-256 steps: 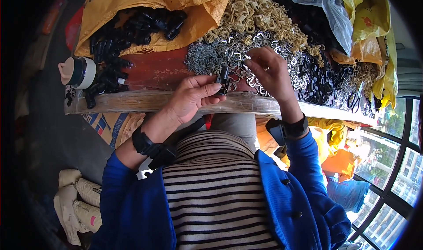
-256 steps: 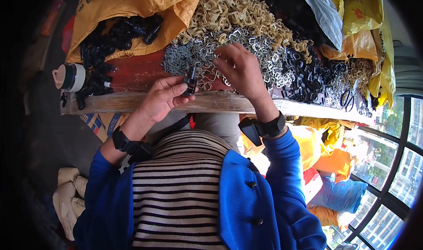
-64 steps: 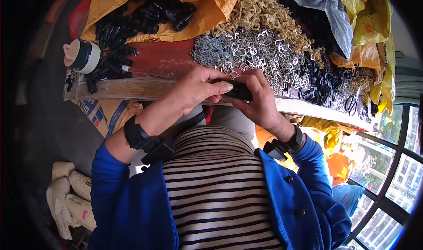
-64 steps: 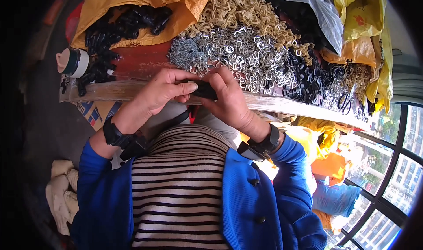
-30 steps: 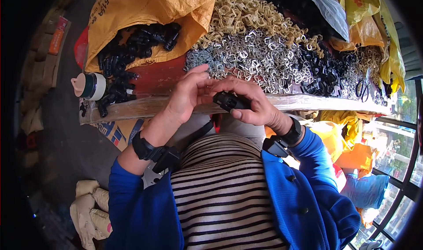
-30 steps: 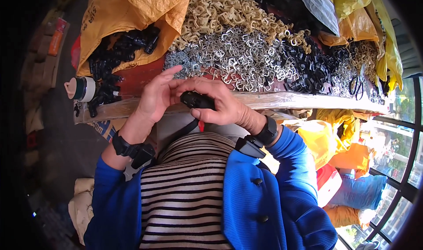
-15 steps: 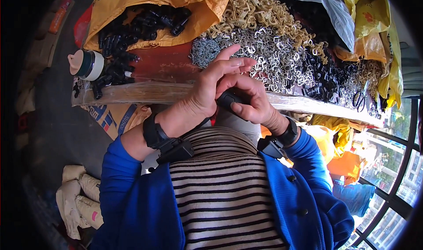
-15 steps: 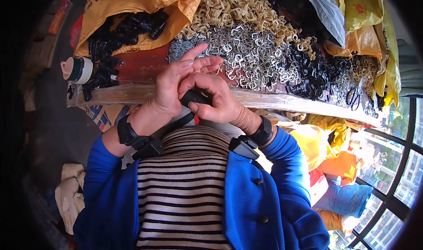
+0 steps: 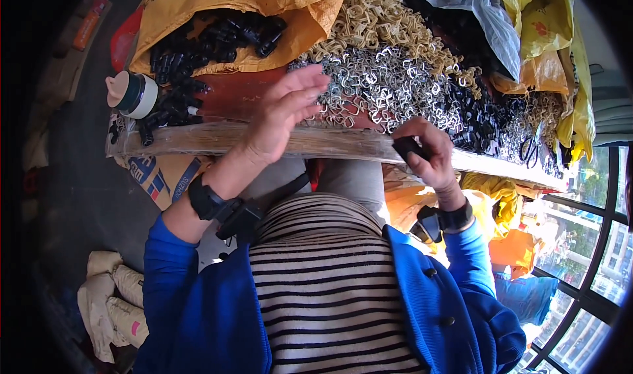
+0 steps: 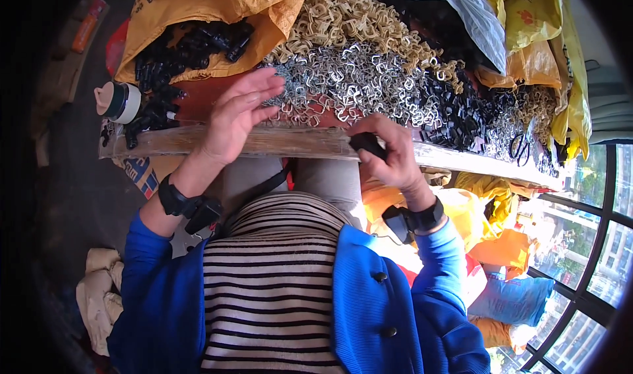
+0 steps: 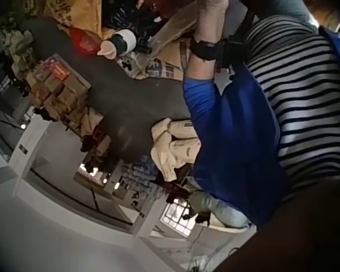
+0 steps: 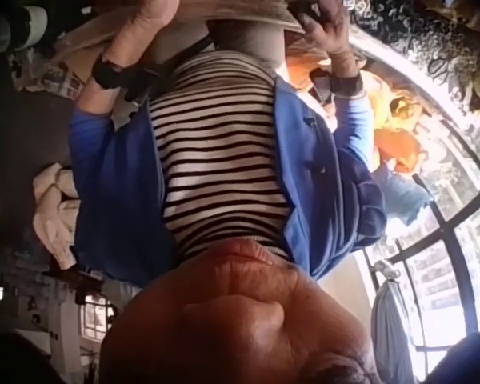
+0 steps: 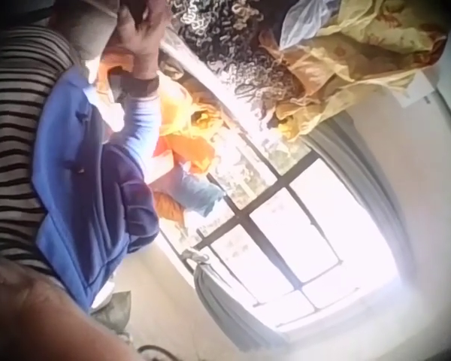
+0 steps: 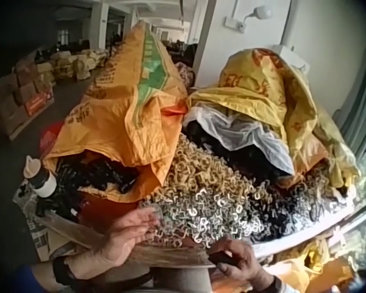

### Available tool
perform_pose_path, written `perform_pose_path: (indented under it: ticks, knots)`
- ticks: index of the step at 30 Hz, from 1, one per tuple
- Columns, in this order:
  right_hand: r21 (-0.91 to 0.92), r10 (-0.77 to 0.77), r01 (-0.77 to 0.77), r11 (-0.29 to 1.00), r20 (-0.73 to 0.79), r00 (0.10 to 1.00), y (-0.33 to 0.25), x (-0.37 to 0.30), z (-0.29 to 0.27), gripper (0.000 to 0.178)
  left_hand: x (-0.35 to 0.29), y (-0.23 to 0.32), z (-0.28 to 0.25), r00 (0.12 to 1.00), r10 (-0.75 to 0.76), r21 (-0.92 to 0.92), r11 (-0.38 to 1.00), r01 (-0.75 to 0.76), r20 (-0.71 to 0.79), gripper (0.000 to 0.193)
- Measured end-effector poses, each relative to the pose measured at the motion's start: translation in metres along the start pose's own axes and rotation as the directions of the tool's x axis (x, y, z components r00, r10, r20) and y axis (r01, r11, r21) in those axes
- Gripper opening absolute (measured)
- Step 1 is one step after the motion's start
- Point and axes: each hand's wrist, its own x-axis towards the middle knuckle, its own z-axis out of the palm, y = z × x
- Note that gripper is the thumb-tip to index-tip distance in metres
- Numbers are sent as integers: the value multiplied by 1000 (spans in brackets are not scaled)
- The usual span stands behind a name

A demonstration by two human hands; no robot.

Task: The person assembles components by hand, picking up a black plastic part and inserting a small metal clip into it. They repeat this process multiple times, occasionally moving aside other clips on the table to reach more.

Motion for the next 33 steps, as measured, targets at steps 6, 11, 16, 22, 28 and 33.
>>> perform_pose_path:
  ticks: [6,11,16,22,28,33]
  knots:
    - [15,710,-760,650,-367,601,7,-173,-56,28,-18,40,-96,851,523,998,-22,-51,55,36]
    - [-828,529,-540,150,-394,752,44,-298,-36,15,-26,48,-131,897,424,855,-504,122,122,34]
    - [-467,499,-668,579,-445,744,37,-185,-36,13,-16,41,-136,927,365,884,-457,97,87,30]
    - [-394,169,-200,897,-112,979,21,-10,7,12,-9,37,-133,913,369,948,-314,-51,172,27]
    - [-685,-54,27,728,-19,998,50,68,51,8,-18,27,-121,877,393,957,-195,-215,277,27]
    - [-742,33,-68,667,-62,998,64,74,65,7,-26,35,-118,893,371,908,-409,-89,254,26]
